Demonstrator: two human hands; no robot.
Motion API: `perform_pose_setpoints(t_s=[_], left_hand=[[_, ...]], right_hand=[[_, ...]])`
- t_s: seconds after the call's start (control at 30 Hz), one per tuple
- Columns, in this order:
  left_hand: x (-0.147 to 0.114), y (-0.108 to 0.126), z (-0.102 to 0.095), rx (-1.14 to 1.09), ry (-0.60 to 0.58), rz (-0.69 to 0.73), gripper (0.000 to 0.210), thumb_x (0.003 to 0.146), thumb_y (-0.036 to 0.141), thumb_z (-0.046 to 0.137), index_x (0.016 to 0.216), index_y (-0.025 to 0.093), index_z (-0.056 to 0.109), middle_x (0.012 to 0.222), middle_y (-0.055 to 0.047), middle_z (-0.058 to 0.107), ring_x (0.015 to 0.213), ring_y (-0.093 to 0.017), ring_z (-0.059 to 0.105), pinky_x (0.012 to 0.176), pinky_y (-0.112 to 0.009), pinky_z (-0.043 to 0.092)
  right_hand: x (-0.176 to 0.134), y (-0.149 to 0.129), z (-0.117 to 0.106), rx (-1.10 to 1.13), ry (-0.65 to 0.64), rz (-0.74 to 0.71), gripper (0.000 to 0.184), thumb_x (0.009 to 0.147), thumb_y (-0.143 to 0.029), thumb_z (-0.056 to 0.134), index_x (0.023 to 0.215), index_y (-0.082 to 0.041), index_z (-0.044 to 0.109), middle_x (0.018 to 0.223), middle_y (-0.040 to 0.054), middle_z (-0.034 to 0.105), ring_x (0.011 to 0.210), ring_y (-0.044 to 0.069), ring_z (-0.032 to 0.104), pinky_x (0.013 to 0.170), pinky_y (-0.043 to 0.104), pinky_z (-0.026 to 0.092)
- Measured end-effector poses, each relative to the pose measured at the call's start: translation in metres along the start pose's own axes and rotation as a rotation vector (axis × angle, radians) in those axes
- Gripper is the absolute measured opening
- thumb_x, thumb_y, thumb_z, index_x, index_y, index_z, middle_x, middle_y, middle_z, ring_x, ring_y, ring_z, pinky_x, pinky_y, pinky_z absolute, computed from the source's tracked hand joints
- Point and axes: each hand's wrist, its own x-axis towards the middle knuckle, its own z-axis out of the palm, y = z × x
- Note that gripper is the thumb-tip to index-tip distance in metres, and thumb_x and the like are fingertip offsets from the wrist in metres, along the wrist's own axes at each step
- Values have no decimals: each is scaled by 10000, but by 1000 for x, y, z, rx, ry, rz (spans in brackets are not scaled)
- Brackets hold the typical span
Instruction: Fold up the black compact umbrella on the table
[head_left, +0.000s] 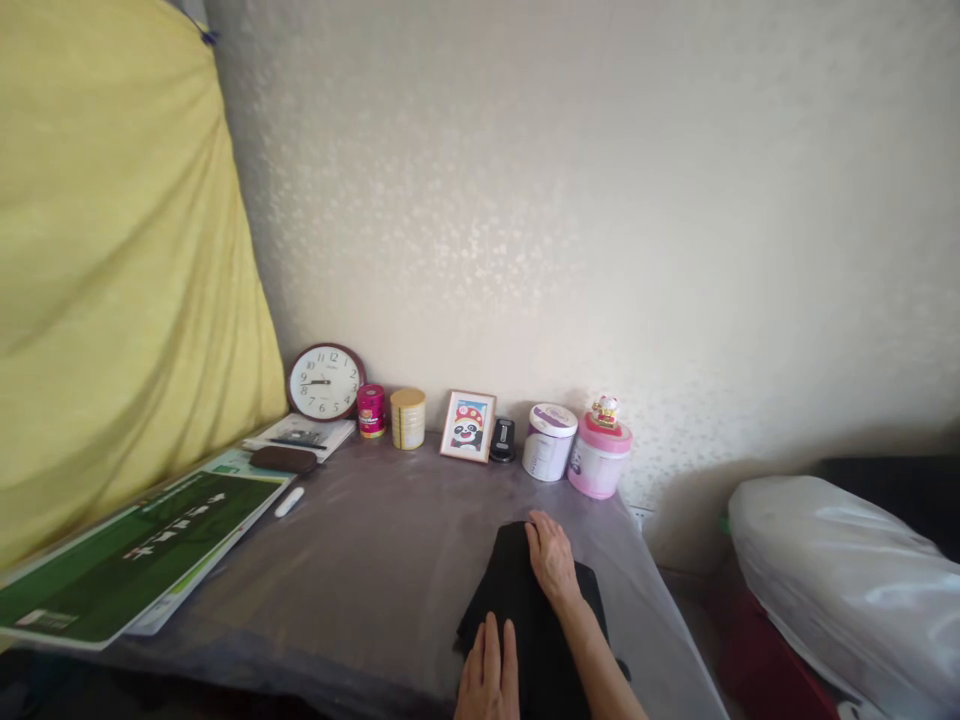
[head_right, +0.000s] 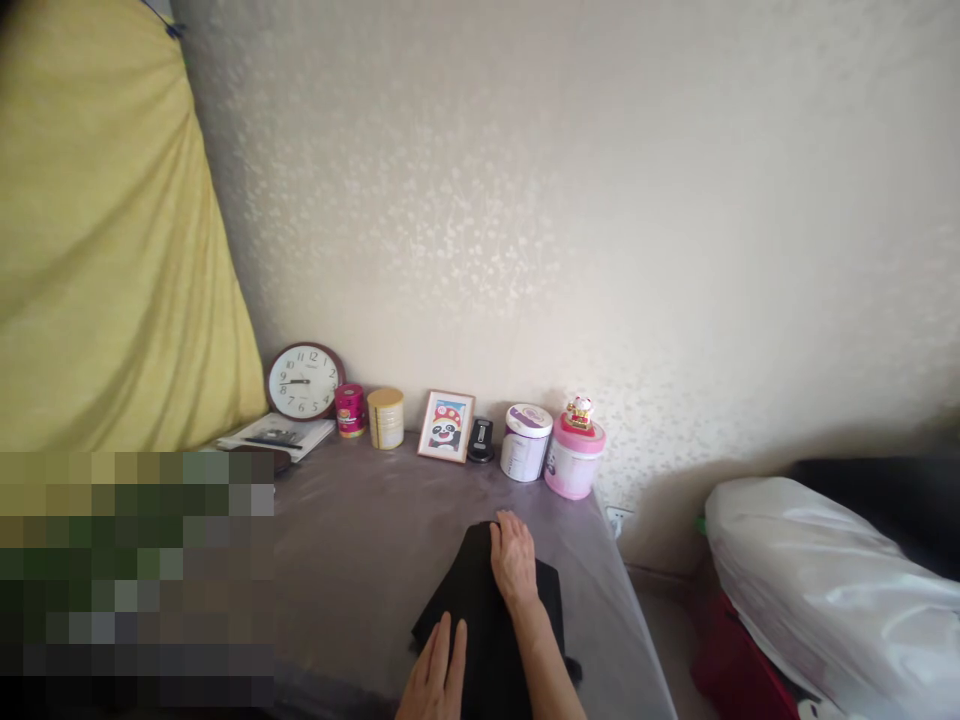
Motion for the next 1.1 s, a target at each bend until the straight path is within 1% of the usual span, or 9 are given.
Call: perform_pose_setpoints(t_s=[0.1,0.17,0.23,0.3,0.43,0.6,0.77,0.93,1.1], left_hand=[[1,0,-8,-44,-69,-2,603,770,-8,301,1327,222,325,1385,-72,382,1258,-235,387,1003,-327,387],[2,-1,-18,-78,-128,-3,615,765,-5,304,1342,208,299,1409,-81,342,1280,-235,351,1031,-334,352],[4,-3,-31,-127,-216,11,665,740,-4,335,1365,198,235,1437,-89,282,1304,-241,305,1054,-349,316],[6,-4,-45,-181,-322,31,765,681,1,405,1382,179,155,1463,-107,199,1327,-257,249,1064,-362,294],[6,-4,-72,-238,-425,46,995,517,5,520,1386,115,47,1477,-158,59,1354,-288,145,1096,-372,217],[3,3,-101,-225,-488,12,981,538,-26,481,1383,113,4,1481,-160,18,1363,-279,106,1100,-373,198],[5,5,-117,-199,-533,-12,943,564,-58,436,1384,123,6,1485,-146,20,1366,-251,102,1108,-349,177],[5,4,-117,-210,-539,-30,965,548,-71,434,1383,133,-5,1486,-134,3,1368,-251,87,1110,-348,172],[4,3,-113,-219,-530,-22,967,545,-64,441,1384,131,2,1486,-135,4,1368,-253,87,1112,-345,165]], right_hand=[[-23,-20,-9,124,-105,-184,317,911,-267,356,1057,-202,630,1081,79,659,1143,200,518,991,387,382],[-32,-27,-9,137,-160,-226,316,903,-245,360,1029,-218,649,1105,66,654,1174,207,496,1019,424,348],[-31,-22,-9,100,-126,-141,325,881,-233,369,1045,-182,645,1163,101,622,1172,237,497,1007,455,354],[-26,-8,-12,53,-47,30,355,846,-242,387,1077,-107,620,1198,165,587,1140,266,520,970,449,392],[-32,32,-36,27,78,344,413,804,-302,385,1062,-60,598,1122,197,615,1056,268,570,924,390,428],[-74,55,-71,34,-14,603,404,775,-415,406,961,-133,628,938,142,683,895,256,633,795,339,466],[-89,40,-85,76,-125,635,421,756,-479,390,886,-175,651,894,104,694,877,253,635,752,318,454],[-81,21,-91,67,-86,576,463,745,-489,376,928,-156,642,905,118,680,881,258,627,779,328,438],[-80,16,-92,171,-105,667,505,717,-524,424,980,-139,616,848,111,684,840,257,638,725,319,459]])
